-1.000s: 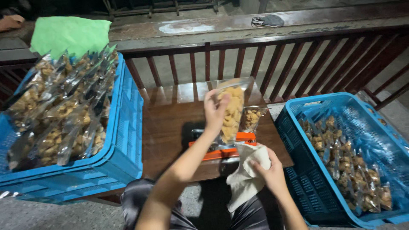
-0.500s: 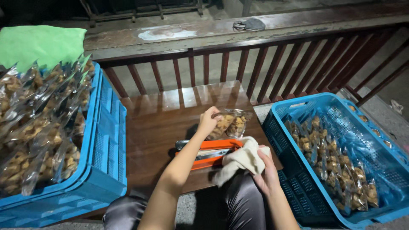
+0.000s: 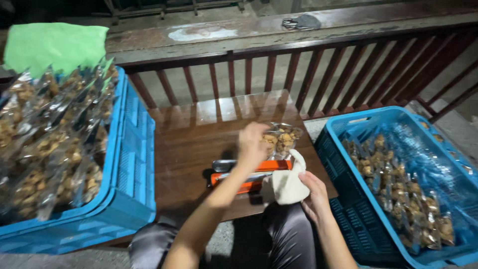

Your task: The person sits on the floor and repeatedly wipes clear plastic snack bags with a white cloth, then places them into a blue crate. The person uses a handheld heat sealer to seal the bags before wiping them clean.

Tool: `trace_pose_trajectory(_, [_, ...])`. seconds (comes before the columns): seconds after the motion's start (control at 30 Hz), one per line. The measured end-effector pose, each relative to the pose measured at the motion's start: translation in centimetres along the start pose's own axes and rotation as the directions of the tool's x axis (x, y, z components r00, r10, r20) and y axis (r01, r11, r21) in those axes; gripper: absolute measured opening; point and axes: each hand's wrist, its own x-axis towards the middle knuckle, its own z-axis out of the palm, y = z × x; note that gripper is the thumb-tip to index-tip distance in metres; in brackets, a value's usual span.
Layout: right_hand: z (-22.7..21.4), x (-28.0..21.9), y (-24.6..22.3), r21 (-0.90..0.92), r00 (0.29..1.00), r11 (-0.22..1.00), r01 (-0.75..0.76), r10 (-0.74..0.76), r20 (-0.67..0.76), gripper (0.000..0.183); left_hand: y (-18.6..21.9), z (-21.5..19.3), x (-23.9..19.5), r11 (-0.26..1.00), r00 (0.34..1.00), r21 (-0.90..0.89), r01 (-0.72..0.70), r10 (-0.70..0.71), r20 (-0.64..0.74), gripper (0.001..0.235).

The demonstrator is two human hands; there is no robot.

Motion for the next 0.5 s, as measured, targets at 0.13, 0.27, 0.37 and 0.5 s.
trace_pose_trajectory(0.13, [-1.3,1.8,2.2,-0.226,0.970,0.969,0.101,-0.045,0.237,0.014,5.8,-4.5,-2.1,0.947,0.907,-0.283,-0.152,0.247,0.340,0.053])
trace_pose_trajectory(0.27, [-1.8,2.6,1.2,-0.414,0.941,0.866,0.280,-0.161,0.299,0.018,5.6,-8.6,-2.6,0.966,0.861,-0.189,-0.174,0.243,0.446,0.036])
trace_pose_trajectory(0.37, [0.7,0.9,-1.8,-0.633,0.880,0.615,0.471,-0.273,0.389,0.022,5.0,-12.3,-2.6,0.969,0.841,-0.247,-0.014,0.145,0.522,0.033])
trace_pose_trajectory(0.5, [6.9,-3.4,-6.8,-0.717,0.694,0.107,0.689,-0.383,0.610,0.020,7.3,-15.3,-2.8,0.930,0.856,-0.316,0.190,0.000,0.517,0.033])
